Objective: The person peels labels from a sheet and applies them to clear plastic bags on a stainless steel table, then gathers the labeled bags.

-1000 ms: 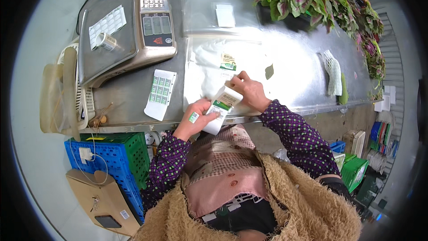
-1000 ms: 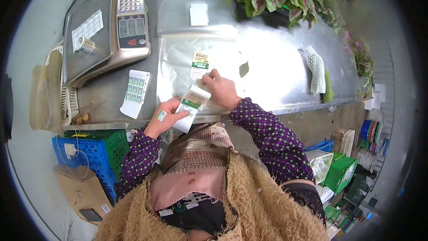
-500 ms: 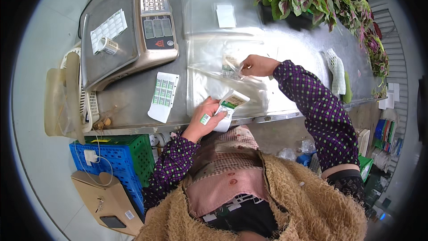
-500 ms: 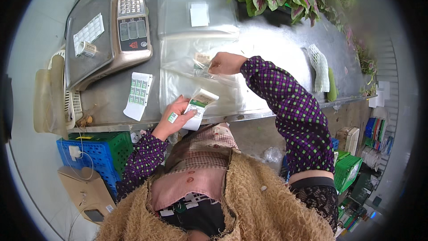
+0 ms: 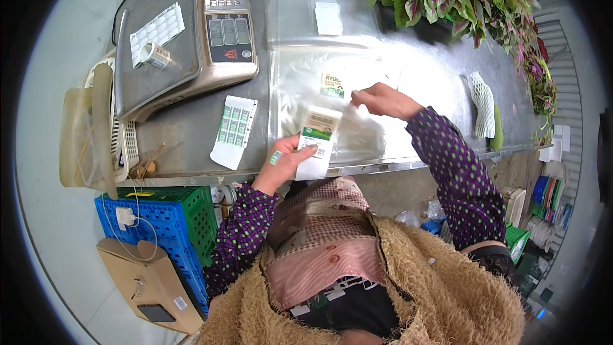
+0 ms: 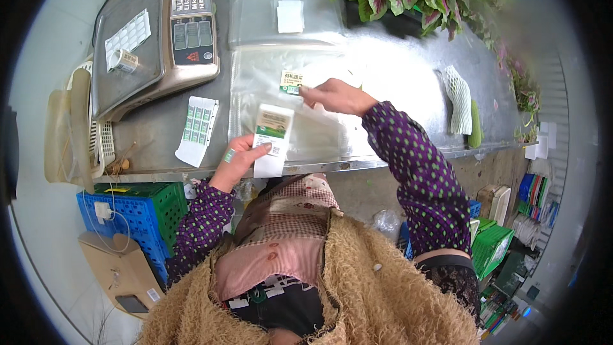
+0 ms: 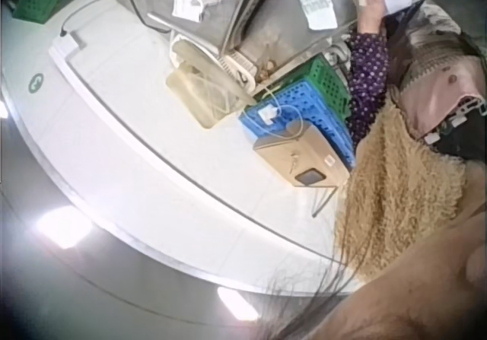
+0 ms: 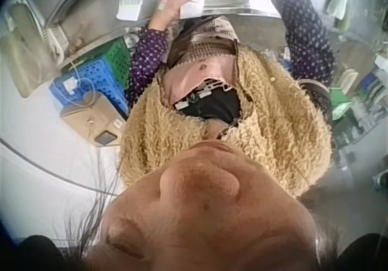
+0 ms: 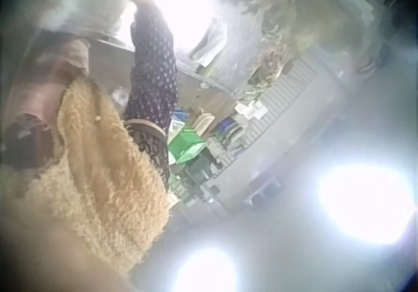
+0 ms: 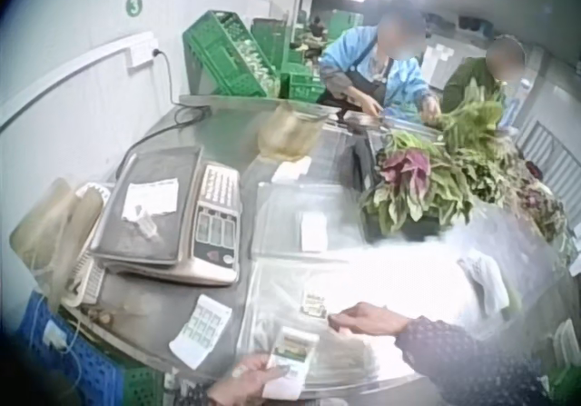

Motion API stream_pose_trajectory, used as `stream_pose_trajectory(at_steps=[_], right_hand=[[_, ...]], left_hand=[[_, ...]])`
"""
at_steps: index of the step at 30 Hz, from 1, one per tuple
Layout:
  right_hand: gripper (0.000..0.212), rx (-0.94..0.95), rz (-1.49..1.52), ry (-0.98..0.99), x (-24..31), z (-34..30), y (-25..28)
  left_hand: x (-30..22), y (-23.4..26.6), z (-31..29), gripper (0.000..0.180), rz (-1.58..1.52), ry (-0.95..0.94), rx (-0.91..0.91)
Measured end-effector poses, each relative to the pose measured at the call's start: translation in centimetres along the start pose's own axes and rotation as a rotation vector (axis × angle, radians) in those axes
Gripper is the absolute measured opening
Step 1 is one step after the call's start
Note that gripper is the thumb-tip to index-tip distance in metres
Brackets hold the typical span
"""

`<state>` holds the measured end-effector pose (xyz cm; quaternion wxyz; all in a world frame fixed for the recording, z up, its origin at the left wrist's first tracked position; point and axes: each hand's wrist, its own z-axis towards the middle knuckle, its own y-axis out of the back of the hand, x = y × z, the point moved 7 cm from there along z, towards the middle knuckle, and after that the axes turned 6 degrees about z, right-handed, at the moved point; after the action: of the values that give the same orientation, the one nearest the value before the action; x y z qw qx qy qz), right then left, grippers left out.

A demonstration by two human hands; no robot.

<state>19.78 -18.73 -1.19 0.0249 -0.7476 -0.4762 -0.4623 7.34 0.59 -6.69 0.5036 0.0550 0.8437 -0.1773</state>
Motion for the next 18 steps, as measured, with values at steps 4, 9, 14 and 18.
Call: stream_pose_trajectory(at_steps=[4,9,14,18], right_hand=[[0.037,-0.207,-0.373,0.355,2.0,-4.2,-2.5],[0.026,-0.232,-0.037,0.097,-0.2,-3.1,-2.2],[0.020,-0.010,0.350,0.056,-2.3,-2.4,-2.7],[0.019,0.060,0.341,-0.049,0.2,-4.2,-1.8]], left_hand=[[0.1,0.6,0.4,0.024,-0.080,0.022,-0.019],[0.2,-0.2,0.2,0.025,0.013,0.027,0.012],[0.5,-0.5,0.3,0.024,0.045,0.041,0.032],[0.2,-0.4,0.3,0.018,0.069,-0.002,0.016]])
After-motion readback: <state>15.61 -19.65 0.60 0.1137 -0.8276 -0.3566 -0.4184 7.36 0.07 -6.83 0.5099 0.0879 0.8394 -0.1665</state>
